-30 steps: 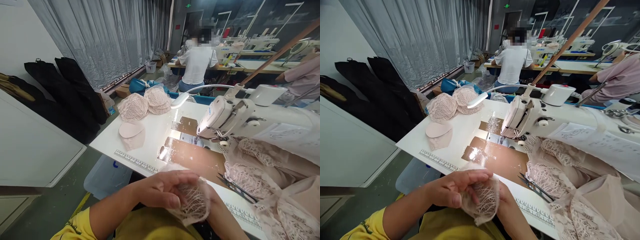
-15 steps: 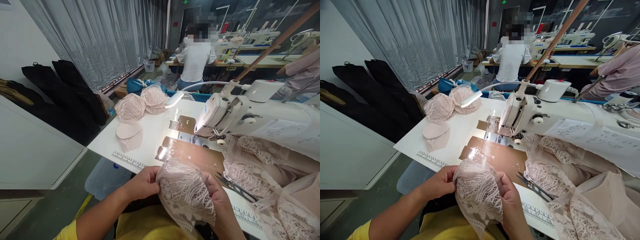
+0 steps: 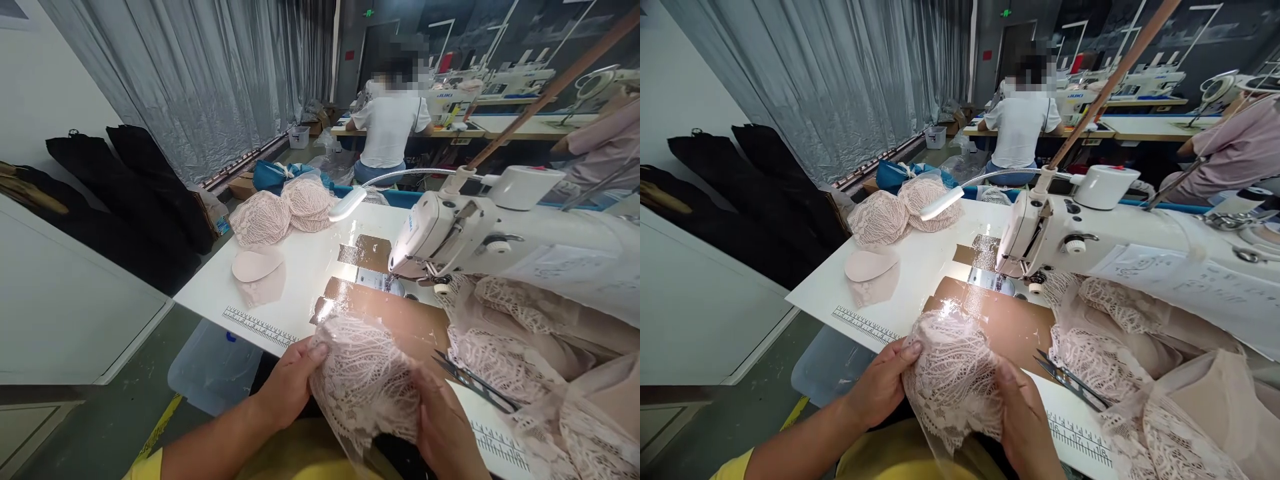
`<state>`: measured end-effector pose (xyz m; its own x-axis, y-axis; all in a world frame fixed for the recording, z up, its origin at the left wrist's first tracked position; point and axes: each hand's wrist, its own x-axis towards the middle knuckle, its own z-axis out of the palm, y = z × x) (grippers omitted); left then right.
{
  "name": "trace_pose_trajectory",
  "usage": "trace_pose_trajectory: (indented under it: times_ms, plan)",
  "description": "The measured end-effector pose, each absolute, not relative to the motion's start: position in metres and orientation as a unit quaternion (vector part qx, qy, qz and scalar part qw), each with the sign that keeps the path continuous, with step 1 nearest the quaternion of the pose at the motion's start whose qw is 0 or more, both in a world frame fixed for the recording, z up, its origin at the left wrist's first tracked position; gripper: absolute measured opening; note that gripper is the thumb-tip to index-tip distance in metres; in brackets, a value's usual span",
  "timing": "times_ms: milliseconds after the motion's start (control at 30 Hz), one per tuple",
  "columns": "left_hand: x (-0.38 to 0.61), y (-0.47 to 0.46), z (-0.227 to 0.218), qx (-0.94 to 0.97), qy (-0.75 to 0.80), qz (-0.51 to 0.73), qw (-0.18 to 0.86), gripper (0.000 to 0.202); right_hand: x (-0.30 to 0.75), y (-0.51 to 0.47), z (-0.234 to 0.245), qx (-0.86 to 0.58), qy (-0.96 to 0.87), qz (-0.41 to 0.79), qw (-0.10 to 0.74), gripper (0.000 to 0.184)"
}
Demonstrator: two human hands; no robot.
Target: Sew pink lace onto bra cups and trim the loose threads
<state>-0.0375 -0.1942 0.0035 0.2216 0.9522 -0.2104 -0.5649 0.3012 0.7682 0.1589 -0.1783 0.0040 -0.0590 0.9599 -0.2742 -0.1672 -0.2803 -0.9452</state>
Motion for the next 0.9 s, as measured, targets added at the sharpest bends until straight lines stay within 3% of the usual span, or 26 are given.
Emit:
trace_pose_trajectory:
  times_ms: [200, 267, 433, 567, 633, 700, 733, 800, 833, 900]
  plan:
    - [-0.033, -0.194, 0.009, 0.139, 0.256, 0.501, 0.815, 0.065, 0.153, -0.18, 0.018, -0.508, -0.421, 0.566, 0.494, 0.024]
    - [-0.024, -0.199, 0.012, 0.16, 0.22, 0.496, 0.825, 0.066, 0.148, -0.18, 0.02, -0.52, -0.438, 0.531, 0.505, 0.021]
    - [-0.002, -0.211, 0.009, 0.19, 0.292, 0.477, 0.807, 0.041, 0.141, -0.178, 0.017, -0.512, -0.404, 0.582, 0.485, 0.018]
    - [-0.029, -0.215, 0.007, 0.308, 0.364, 0.373, 0.796, 0.01, 0.159, -0.164, 0.015, -0.474, -0.321, 0.594, 0.565, 0.015]
    - [-0.05, -0.212, 0.014, 0.407, 0.347, 0.317, 0.783, 0.014, 0.168, -0.158, 0.015, -0.47, -0.324, 0.579, 0.582, 0.015]
    - [-0.067, -0.205, 0.026, 0.514, 0.342, 0.362, 0.698, 0.009, 0.171, -0.158, 0.016, -0.465, -0.405, 0.584, 0.528, 0.015]
    - [-0.073, -0.2, 0.033, 0.569, 0.357, 0.399, 0.624, 0.016, 0.169, -0.159, 0.017, -0.451, -0.465, 0.591, 0.482, 0.014]
    - [-0.077, -0.188, 0.045, 0.654, 0.405, 0.412, 0.488, 0.062, 0.161, -0.164, 0.021, -0.41, -0.565, 0.601, 0.39, 0.013]
    - [-0.076, -0.182, 0.049, 0.677, 0.421, 0.385, 0.465, 0.073, 0.156, -0.167, 0.023, -0.392, -0.594, 0.603, 0.361, 0.013]
    - [-0.071, -0.174, 0.052, 0.69, 0.437, 0.317, 0.482, 0.063, 0.147, -0.172, 0.028, -0.381, -0.62, 0.597, 0.339, 0.015]
